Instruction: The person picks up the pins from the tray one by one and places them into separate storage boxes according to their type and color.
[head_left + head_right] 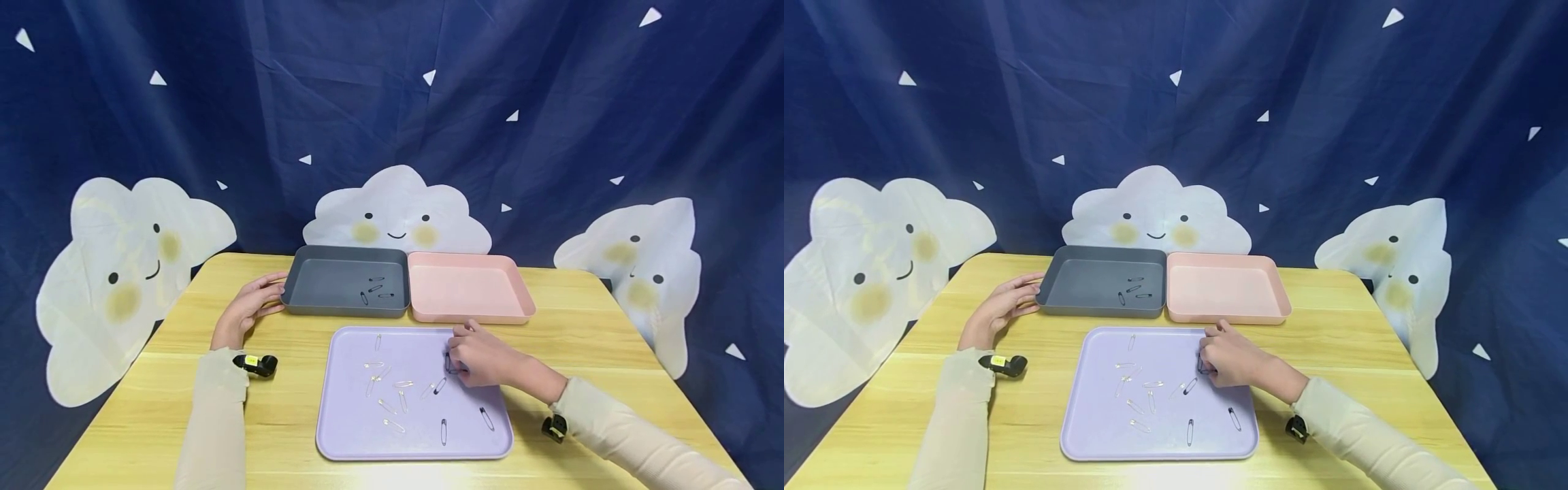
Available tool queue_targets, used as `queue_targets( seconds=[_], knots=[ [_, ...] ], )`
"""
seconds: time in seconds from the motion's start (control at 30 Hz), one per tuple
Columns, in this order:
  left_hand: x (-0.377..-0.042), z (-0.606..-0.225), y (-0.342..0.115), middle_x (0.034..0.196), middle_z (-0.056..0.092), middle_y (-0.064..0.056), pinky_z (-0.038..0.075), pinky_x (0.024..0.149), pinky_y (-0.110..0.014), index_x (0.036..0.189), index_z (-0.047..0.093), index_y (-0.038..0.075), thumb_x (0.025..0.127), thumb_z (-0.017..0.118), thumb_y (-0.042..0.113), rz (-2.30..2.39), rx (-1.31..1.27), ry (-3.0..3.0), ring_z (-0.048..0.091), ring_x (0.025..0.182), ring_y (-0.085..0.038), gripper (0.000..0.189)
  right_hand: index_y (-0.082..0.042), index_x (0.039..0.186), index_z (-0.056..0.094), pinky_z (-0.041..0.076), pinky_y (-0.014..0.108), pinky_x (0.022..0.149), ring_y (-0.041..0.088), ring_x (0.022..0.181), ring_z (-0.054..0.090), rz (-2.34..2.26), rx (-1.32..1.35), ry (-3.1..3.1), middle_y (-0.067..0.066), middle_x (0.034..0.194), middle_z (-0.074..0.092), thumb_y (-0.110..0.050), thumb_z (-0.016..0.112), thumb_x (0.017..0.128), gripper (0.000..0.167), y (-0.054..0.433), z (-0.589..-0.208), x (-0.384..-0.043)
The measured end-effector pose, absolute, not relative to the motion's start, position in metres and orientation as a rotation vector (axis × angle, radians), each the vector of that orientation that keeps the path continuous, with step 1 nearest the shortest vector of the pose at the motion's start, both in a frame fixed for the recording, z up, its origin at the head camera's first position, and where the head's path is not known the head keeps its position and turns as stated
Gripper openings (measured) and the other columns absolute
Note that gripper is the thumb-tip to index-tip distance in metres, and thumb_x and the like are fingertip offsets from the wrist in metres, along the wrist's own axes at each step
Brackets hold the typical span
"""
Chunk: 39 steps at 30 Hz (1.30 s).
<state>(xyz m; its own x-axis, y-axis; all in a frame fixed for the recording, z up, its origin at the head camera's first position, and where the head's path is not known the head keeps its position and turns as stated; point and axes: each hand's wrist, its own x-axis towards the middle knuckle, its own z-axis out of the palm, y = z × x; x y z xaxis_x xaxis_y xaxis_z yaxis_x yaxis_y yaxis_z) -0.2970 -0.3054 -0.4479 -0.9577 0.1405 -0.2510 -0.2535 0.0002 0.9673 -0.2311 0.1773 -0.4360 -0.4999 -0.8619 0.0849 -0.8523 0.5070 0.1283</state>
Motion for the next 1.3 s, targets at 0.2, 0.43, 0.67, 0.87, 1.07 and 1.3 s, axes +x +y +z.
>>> queue_targets(
  seconds=[0.2,0.43,0.67,0.87,1.07,1.3],
  knots=[
    [-0.297,-0.447,-0.305,0.101,0.068,0.017,0.058,0.088,-0.027,0.160,0.025,-0.001,0.103,0.053,0.006,2.043,-0.119,1.999,0.070,0.098,-0.007,0.064,-0.024,0.056,0.053,0.033,0.036,0.082,0.011,0.073,0.038,-0.112,1.495,-2.605,-0.015,0.069,0.046,-0.019,0.084,0.064,0.032,0.176,-0.435,-0.230],
    [-0.296,-0.448,-0.305,0.099,0.067,0.018,0.058,0.087,-0.027,0.160,0.025,-0.002,0.103,0.053,0.005,2.051,-0.107,1.997,0.071,0.097,-0.006,0.063,-0.024,0.056,0.054,0.034,0.036,0.082,0.011,0.073,0.039,-0.120,1.492,-2.605,-0.014,0.069,0.046,-0.018,0.084,0.064,0.032,0.175,-0.433,-0.229],
    [-0.297,-0.448,-0.306,0.097,0.068,0.019,0.058,0.087,-0.027,0.159,0.025,-0.002,0.103,0.053,0.006,2.049,-0.094,1.997,0.071,0.097,-0.006,0.064,-0.024,0.057,0.056,0.034,0.036,0.084,0.010,0.073,0.040,-0.095,1.490,-2.611,-0.015,0.069,0.047,-0.018,0.085,0.065,0.030,0.176,-0.433,-0.230],
    [-0.300,-0.450,-0.307,0.097,0.068,0.020,0.058,0.086,-0.026,0.160,0.024,-0.002,0.104,0.053,0.006,2.049,-0.096,1.998,0.071,0.096,-0.005,0.063,-0.024,0.057,0.054,0.033,0.035,0.082,0.010,0.074,0.039,-0.083,1.492,-2.616,-0.015,0.069,0.045,-0.017,0.084,0.065,0.032,0.176,-0.434,-0.231],
    [-0.309,-0.466,-0.312,0.108,0.068,0.016,0.058,0.085,-0.025,0.161,0.026,0.002,0.105,0.053,0.008,2.044,-0.095,2.017,0.070,0.097,-0.004,0.062,-0.024,0.056,0.052,0.033,0.035,0.082,0.011,0.073,0.038,-0.108,1.506,-2.605,-0.014,0.069,0.045,-0.016,0.084,0.064,0.034,0.175,-0.434,-0.231],
    [-0.314,-0.477,-0.315,0.115,0.067,0.014,0.057,0.085,-0.024,0.161,0.027,0.005,0.105,0.055,0.011,2.038,-0.087,2.036,0.069,0.098,-0.003,0.063,-0.024,0.056,0.051,0.032,0.034,0.081,0.010,0.073,0.037,-0.114,1.508,-2.621,-0.015,0.069,0.045,-0.015,0.084,0.065,0.035,0.174,-0.434,-0.230]
  ],
)
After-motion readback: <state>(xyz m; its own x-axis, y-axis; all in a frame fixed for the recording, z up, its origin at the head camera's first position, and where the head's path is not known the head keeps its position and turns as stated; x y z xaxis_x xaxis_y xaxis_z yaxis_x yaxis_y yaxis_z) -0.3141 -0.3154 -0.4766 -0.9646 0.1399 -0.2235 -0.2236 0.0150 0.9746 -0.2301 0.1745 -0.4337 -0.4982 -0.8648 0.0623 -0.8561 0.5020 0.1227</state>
